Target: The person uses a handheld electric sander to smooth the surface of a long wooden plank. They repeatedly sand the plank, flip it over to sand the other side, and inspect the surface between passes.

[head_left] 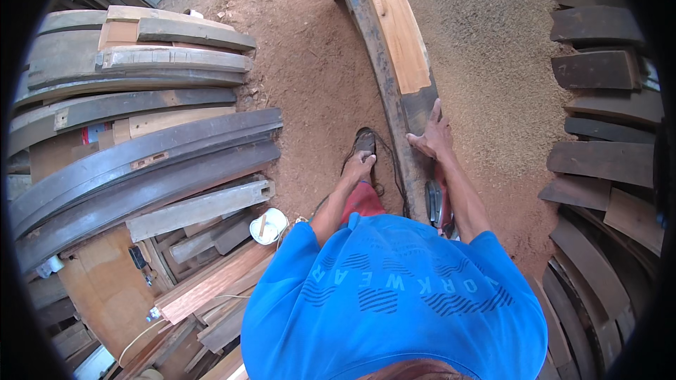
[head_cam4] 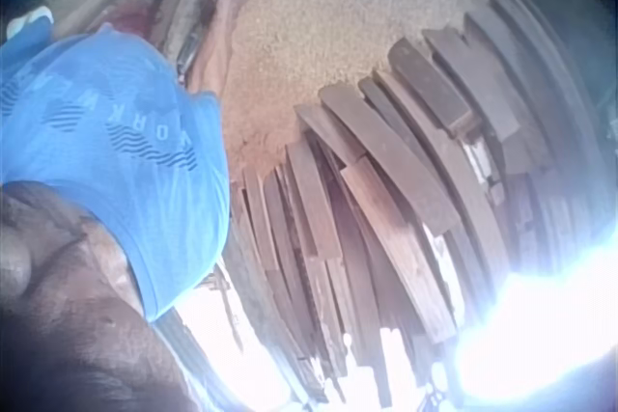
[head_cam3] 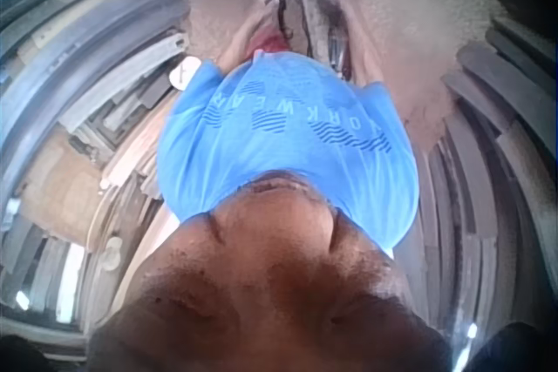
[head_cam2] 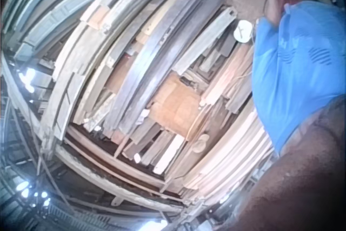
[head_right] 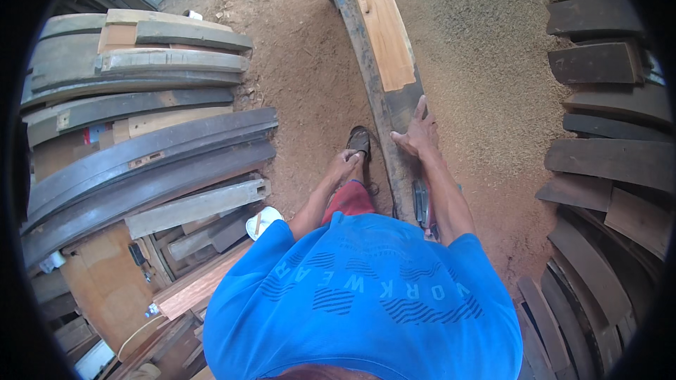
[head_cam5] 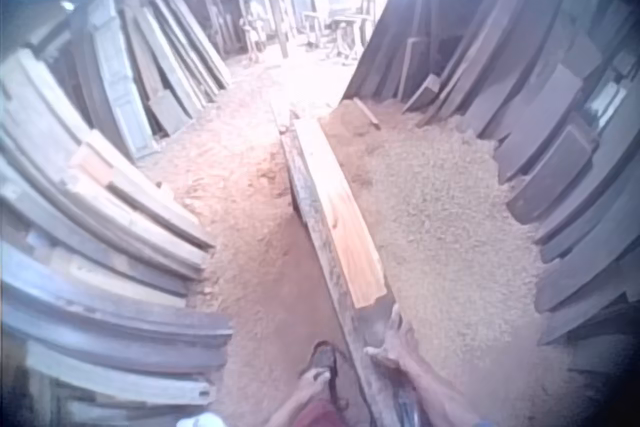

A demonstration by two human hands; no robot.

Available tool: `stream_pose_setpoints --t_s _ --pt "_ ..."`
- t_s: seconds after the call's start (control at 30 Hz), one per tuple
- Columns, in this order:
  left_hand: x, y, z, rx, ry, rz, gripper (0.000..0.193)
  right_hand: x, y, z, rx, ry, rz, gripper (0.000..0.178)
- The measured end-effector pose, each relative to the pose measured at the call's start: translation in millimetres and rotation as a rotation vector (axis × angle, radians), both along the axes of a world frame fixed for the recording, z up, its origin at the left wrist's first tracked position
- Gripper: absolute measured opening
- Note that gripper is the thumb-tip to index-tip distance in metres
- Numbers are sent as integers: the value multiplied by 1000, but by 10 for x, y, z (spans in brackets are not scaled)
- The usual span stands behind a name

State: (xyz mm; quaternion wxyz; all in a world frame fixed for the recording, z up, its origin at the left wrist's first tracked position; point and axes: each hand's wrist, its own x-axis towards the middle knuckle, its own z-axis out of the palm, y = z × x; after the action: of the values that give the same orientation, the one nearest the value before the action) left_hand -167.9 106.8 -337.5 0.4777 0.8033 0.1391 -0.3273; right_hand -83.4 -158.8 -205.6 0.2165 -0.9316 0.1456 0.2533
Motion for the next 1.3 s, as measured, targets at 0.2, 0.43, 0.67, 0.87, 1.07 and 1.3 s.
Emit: stream_pose_setpoints --t_s 0.2,0.43,0.67,0.87,1.07,1.3 --pt "-158 23 -191 -76 19 20 55 31 59 66 -21 29 -30 136" --pt "-326 212 -492 -47 20 87 58 -1 -4 322 -62 89 72 133" --pt "-288 165 -182 -6 -32 40 55 68 -278 44 -26 -167 2 123" --pt "-320 204 -291 -29 4 75 53 -8 109 123 -76 -13 25 130" --pt "-277 242 -291 -59 -1 114 53 -21 121 -39 -59 23 -10 139" --pt "-56 147 -170 -87 55 97 54 -7 287 237 -27 55 -38 134"
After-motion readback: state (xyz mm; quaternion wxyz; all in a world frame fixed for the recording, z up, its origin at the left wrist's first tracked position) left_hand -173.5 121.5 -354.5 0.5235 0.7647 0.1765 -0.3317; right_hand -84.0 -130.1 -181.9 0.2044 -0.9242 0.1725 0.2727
